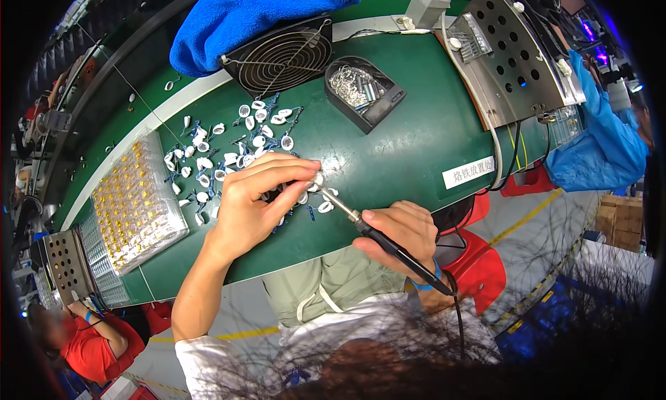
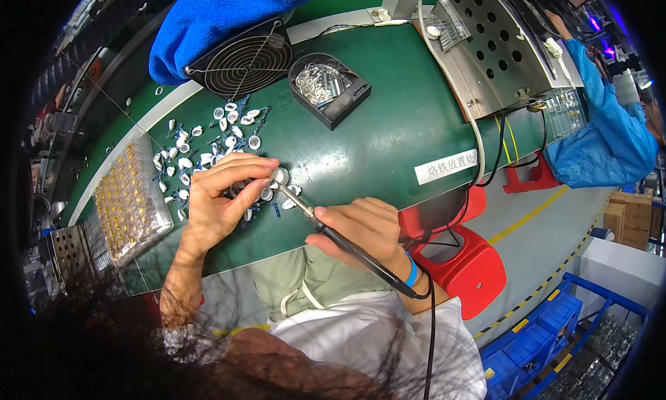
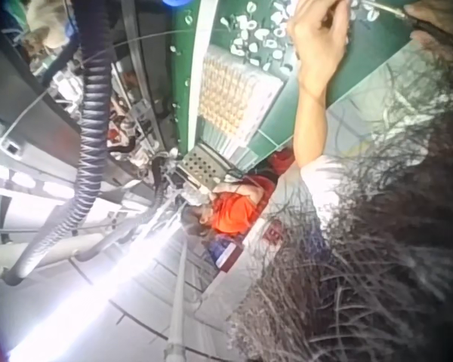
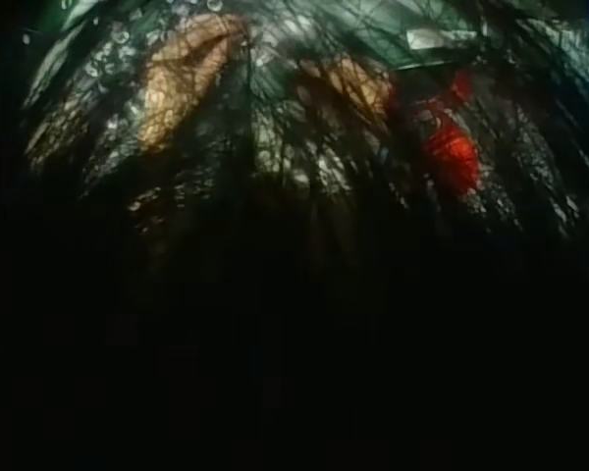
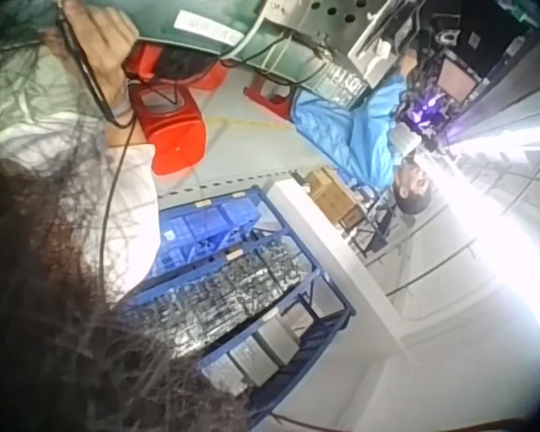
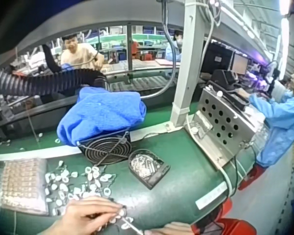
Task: Soldering small electronic components onto a base or board at an assembly station.
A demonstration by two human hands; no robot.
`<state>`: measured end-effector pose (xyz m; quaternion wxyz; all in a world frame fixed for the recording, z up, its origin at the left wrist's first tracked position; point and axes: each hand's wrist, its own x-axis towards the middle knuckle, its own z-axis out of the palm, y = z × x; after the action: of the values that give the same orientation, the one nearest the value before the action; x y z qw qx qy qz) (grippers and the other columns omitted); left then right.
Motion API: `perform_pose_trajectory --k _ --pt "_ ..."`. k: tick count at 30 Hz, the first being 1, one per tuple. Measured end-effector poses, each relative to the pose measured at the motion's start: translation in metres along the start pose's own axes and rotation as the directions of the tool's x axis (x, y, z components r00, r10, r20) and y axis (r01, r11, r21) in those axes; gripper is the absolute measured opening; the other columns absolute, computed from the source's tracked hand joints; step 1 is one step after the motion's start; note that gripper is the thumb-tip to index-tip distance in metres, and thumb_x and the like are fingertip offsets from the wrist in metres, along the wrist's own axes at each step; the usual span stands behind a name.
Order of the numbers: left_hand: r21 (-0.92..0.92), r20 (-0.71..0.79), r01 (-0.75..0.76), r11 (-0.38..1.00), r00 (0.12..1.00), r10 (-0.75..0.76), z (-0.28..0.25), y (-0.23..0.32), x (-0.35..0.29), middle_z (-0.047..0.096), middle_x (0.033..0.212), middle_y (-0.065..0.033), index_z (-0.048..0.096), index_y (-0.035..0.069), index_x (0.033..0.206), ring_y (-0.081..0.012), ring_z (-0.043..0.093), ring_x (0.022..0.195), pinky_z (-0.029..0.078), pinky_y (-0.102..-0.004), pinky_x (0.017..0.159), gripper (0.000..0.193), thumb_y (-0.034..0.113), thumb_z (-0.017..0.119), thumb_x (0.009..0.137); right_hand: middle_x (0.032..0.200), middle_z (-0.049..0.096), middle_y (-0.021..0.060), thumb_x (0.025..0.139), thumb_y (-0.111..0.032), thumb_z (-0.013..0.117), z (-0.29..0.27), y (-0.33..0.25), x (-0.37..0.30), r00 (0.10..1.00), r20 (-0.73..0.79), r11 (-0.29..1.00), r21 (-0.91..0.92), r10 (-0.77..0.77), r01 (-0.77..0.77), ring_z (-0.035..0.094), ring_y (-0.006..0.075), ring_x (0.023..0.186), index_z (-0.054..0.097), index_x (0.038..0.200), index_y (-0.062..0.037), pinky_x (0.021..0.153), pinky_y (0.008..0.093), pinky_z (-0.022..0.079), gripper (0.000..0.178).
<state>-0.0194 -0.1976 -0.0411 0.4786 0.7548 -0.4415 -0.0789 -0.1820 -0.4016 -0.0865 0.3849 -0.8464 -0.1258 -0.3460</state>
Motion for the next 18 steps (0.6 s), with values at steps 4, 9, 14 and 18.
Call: perform_pose_trajectory --k 4,9,14,18 --pt "-0.027 -0.004 -0.010 1.000 1.000 0.010 0.001 -0.002 0.000 0.078 0.107 -0.0131 0.077 -0.001 0.102 -0.0262 0.074 0.099 0.058 -0.0355 0.087 0.019 -0.007 0.076 0.084 0.080 0.072 0.0150 0.080 -0.025 0.089 -0.002 0.001 0.001 1.000 -0.010 0.999 0.035 -0.001 0.002 0.066 0.0273 0.061 0.070 0.108 0.0027 0.056 0.0346 0.052 0.043" --pt "-0.046 -0.005 -0.005 0.999 1.000 0.005 0.000 -0.004 -0.003 0.077 0.105 -0.0128 0.076 -0.002 0.101 -0.0256 0.074 0.098 0.058 -0.0353 0.086 0.019 -0.008 0.075 0.084 0.078 0.071 0.0139 0.086 -0.030 0.085 -0.003 0.000 -0.003 0.999 -0.011 0.999 0.015 0.037 -0.037 0.066 0.0269 0.061 0.071 0.110 0.0027 0.057 0.0349 0.052 0.043" --pt "-0.060 -0.038 -0.069 0.996 0.997 0.067 -0.004 0.000 -0.004 0.075 0.099 -0.0102 0.075 -0.001 0.097 -0.0243 0.072 0.093 0.058 -0.0339 0.081 0.018 -0.009 0.077 0.081 0.075 0.067 0.0103 0.084 -0.023 0.086 -0.016 -0.006 0.019 0.987 -0.093 0.986 -0.089 0.131 -0.139 0.065 0.0241 0.064 0.070 0.119 0.0032 0.060 0.0340 0.051 0.046" --pt "-0.026 -0.078 -0.214 0.976 0.974 0.212 -0.015 0.010 -0.006 0.074 0.098 -0.0121 0.073 -0.001 0.093 -0.0258 0.072 0.093 0.058 -0.0347 0.081 0.019 -0.010 0.079 0.078 0.083 0.063 0.0133 0.079 0.000 0.082 -0.013 0.016 0.054 0.997 -0.012 0.943 -0.323 0.080 -0.080 0.059 0.0297 0.070 0.065 0.132 0.0002 0.065 0.0409 0.048 0.056"
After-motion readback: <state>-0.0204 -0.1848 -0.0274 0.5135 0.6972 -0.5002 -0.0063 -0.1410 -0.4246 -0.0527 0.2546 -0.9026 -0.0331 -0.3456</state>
